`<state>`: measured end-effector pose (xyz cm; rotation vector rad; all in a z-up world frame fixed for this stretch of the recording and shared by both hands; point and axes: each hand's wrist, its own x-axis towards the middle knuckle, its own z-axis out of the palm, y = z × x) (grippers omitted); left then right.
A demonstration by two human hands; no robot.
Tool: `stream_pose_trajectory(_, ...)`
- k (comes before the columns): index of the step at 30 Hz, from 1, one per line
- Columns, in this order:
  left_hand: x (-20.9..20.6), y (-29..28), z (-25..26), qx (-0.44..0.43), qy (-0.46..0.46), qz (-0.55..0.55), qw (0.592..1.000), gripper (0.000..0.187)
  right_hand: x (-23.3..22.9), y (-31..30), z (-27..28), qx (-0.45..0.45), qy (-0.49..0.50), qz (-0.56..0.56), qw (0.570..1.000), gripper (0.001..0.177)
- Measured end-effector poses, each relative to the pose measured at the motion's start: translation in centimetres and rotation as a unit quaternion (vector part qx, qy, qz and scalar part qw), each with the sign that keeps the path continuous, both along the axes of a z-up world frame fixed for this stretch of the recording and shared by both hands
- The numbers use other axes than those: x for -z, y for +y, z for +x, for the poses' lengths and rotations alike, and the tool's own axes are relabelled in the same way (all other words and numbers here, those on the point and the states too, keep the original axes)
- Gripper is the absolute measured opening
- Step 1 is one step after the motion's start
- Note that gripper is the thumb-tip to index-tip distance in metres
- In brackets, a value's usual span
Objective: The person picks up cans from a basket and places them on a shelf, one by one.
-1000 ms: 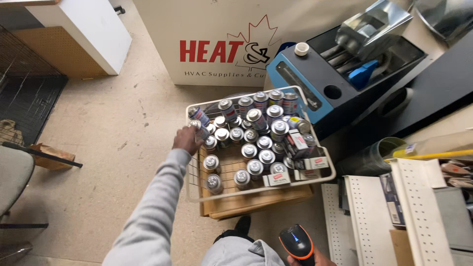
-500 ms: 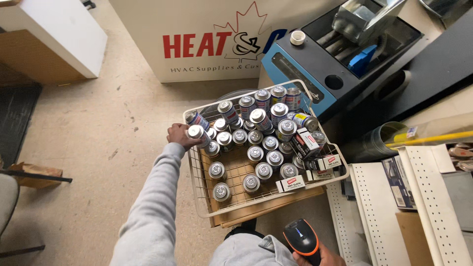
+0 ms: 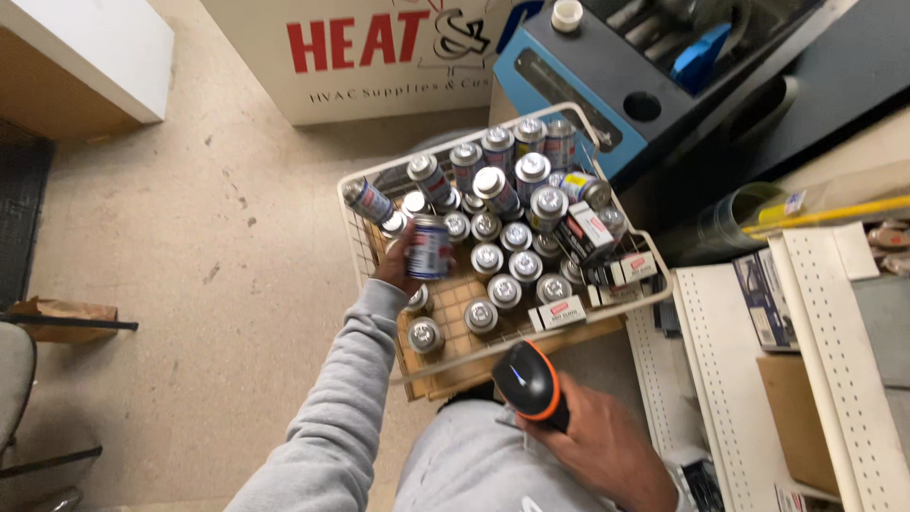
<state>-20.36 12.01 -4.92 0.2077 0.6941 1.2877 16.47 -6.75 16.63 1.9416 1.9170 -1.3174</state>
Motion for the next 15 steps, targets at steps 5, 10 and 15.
stream_pose_trajectory(5,1.5,-3.7,4.7,0.193,0.113,-0.04,0.974,0.08,1.8,-0.8,0.2,-0.065,0.046,0.093,0.992,0.058)
stream_pose_trajectory(10,1.4,-6.7,7.8,0.16,0.095,-0.058,0.981,0.062,-0.1,-0.9,-0.5,-0.066,0.019,0.029,0.997,0.057)
stream_pose_trajectory(15,2.5,-7.3,8.7,0.198,0.087,-0.049,0.975,0.063,0.5,-1.1,0.1,-0.076,0.041,0.038,0.996,0.059)
